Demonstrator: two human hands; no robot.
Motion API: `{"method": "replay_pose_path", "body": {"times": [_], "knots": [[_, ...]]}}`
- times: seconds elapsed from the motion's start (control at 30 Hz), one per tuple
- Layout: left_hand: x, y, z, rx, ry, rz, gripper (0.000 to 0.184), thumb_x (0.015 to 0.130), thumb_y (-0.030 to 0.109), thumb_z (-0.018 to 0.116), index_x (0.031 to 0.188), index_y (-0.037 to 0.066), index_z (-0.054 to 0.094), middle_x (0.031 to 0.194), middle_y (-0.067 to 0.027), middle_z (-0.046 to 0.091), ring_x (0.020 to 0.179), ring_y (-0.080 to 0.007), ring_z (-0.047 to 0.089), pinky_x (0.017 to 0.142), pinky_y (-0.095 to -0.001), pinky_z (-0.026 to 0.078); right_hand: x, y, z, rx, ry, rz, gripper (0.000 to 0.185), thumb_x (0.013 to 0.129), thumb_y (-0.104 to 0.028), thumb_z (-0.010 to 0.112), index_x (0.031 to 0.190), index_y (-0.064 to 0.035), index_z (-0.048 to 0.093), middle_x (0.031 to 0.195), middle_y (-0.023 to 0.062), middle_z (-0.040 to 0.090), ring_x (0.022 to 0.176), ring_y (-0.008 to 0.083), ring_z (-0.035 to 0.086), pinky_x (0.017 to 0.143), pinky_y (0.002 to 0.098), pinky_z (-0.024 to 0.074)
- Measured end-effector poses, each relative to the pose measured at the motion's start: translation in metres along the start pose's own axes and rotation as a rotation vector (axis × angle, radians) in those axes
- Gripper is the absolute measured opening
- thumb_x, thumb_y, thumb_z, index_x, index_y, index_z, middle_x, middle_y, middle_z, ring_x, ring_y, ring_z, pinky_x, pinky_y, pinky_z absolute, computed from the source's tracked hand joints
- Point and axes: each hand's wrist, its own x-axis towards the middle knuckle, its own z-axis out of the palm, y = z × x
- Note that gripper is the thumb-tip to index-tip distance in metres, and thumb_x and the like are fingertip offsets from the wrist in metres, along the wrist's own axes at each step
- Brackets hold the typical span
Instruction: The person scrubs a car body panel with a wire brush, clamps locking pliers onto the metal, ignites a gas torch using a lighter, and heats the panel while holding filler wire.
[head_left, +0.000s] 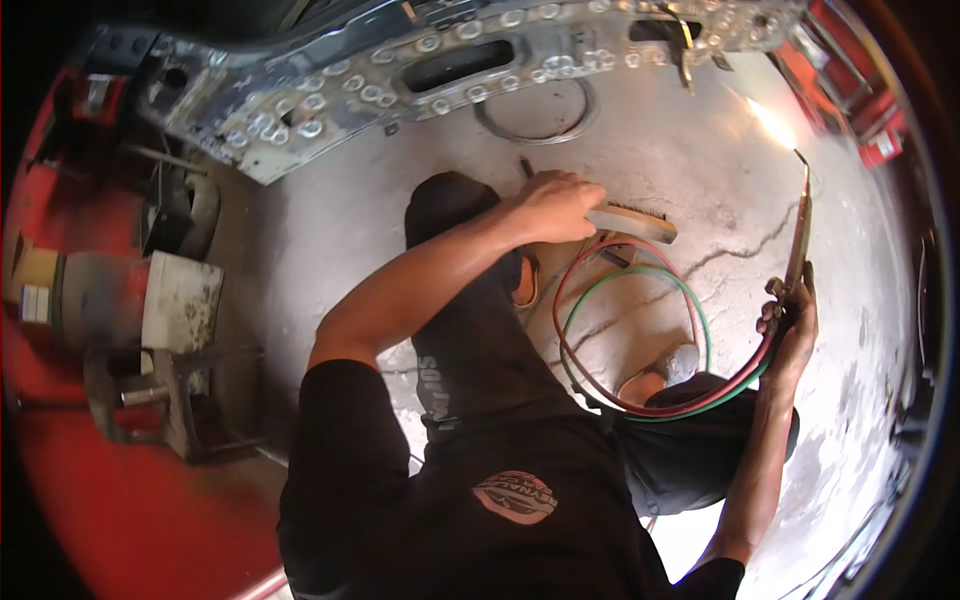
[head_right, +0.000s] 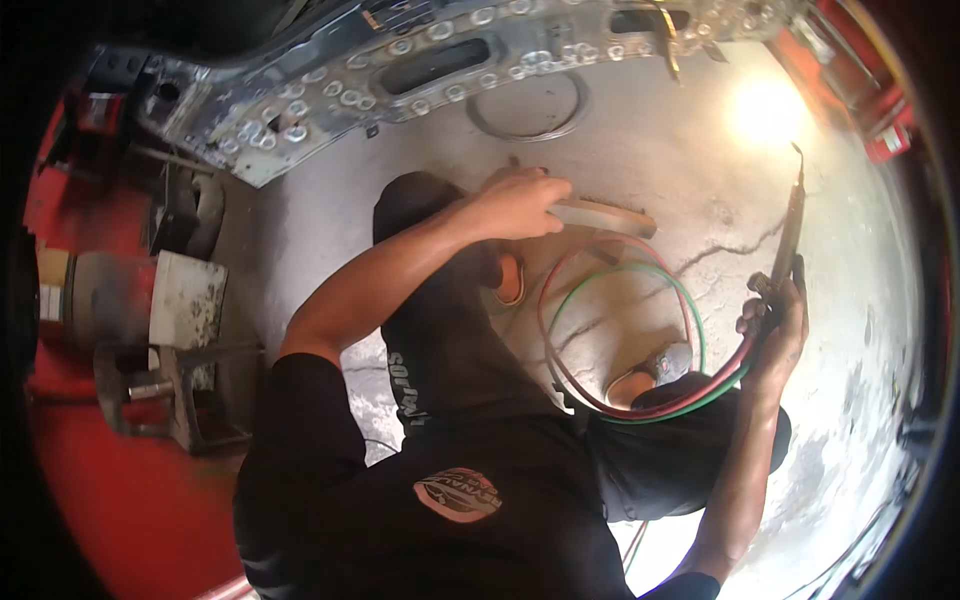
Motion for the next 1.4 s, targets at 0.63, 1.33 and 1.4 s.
{"method": "replay_pose_path", "body": {"times": [0.63,1.33,1.4], "knots": [[0.029,0.019,-0.028,-0.370,0.350,-0.081,0.039,0.092,0.032,0.076,0.114,0.004,0.059,0.093,-0.0139,0.070,0.078,-0.0239,0.066,0.067,-0.0364,0.053,0.001,0.028,0.007,0.077,-0.106,0.000,0.068,0.100,-0.025,0.050,0.157,0.0047,0.028,0.092,0.0111,0.063,0.055,0.0109,0.056,0.044,0.0241,0.0469],[0.027,-0.029,-0.052,-0.651,0.444,-0.413,0.024,0.093,0.013,0.073,0.106,0.000,0.058,0.075,-0.0047,0.062,0.056,-0.0091,0.055,0.049,-0.0269,0.044,0.060,0.030,0.150,0.165,-0.484,-0.028,0.069,0.092,-0.011,0.053,0.157,-0.0011,0.034,0.080,0.0068,0.059,0.057,0.0139,0.061,0.048,0.0289,0.0520],[0.030,-0.039,-0.046,-0.628,0.497,-0.388,0.026,0.094,0.013,0.073,0.111,-0.001,0.060,0.076,-0.0042,0.063,0.060,-0.0089,0.055,0.053,-0.0270,0.044,0.065,0.031,0.155,0.173,-0.479,-0.046,0.069,0.091,-0.011,0.052,0.157,-0.0002,0.034,0.079,0.0065,0.058,0.058,0.0140,0.061,0.049,0.0293,0.0521]]}}
